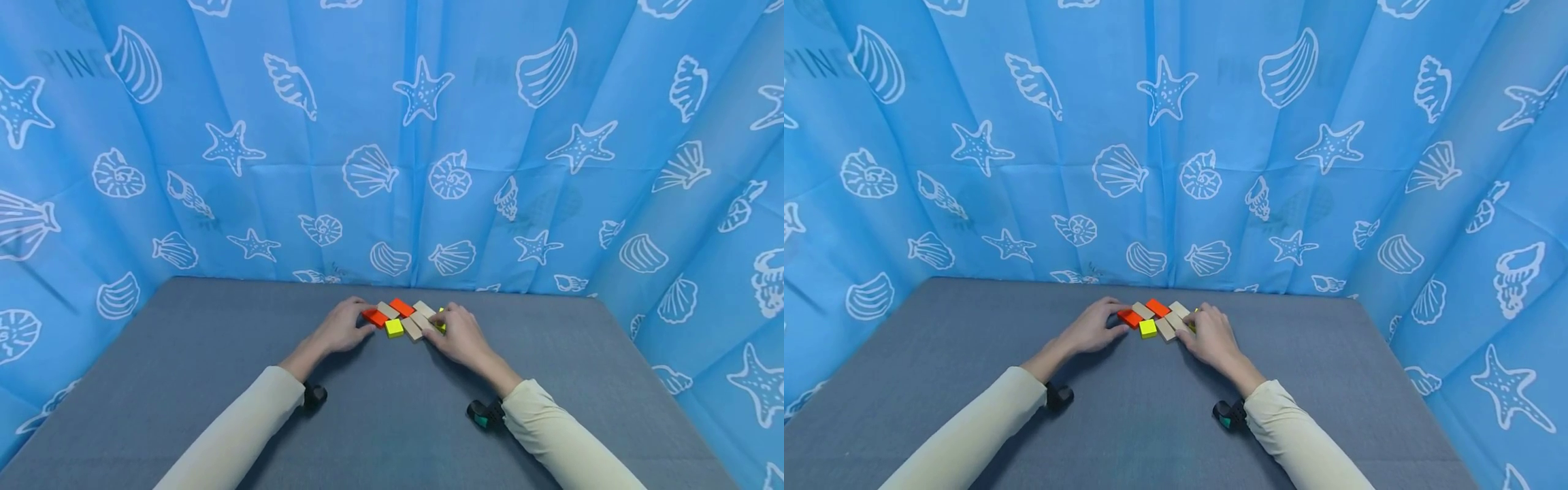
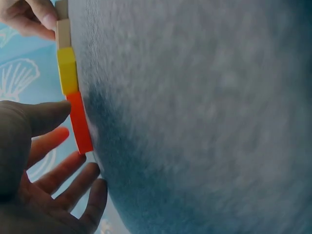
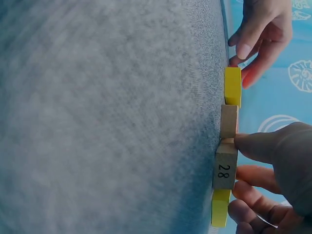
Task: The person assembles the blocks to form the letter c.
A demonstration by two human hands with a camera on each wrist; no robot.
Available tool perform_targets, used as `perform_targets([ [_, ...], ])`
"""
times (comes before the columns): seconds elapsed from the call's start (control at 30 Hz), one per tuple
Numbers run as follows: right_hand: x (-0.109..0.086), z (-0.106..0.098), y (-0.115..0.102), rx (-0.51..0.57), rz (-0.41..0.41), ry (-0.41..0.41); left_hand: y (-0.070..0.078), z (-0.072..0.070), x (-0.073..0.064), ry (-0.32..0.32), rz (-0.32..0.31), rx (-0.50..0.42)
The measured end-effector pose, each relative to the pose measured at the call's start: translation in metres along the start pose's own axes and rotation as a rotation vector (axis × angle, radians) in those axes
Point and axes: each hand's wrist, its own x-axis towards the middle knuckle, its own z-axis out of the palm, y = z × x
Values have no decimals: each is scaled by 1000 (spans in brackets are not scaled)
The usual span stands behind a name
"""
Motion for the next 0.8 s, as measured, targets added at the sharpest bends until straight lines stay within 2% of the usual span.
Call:
perform_targets([
  [0.2, -2, 0, -2, 44, 25, -7, -1, -1, 5, -33, -17, 76],
  [0.37, -7, -1, -3, 38, -13, 2, 0, -2, 4, -20, -17, 99],
  [0.63, -18, -4, -4, 40, -8, 18, -3, -10, -8, -39, -52, 88],
  [0.8, -25, -6, -2, 46, -1, 19, -6, -14, -19, -41, -13, 68],
])
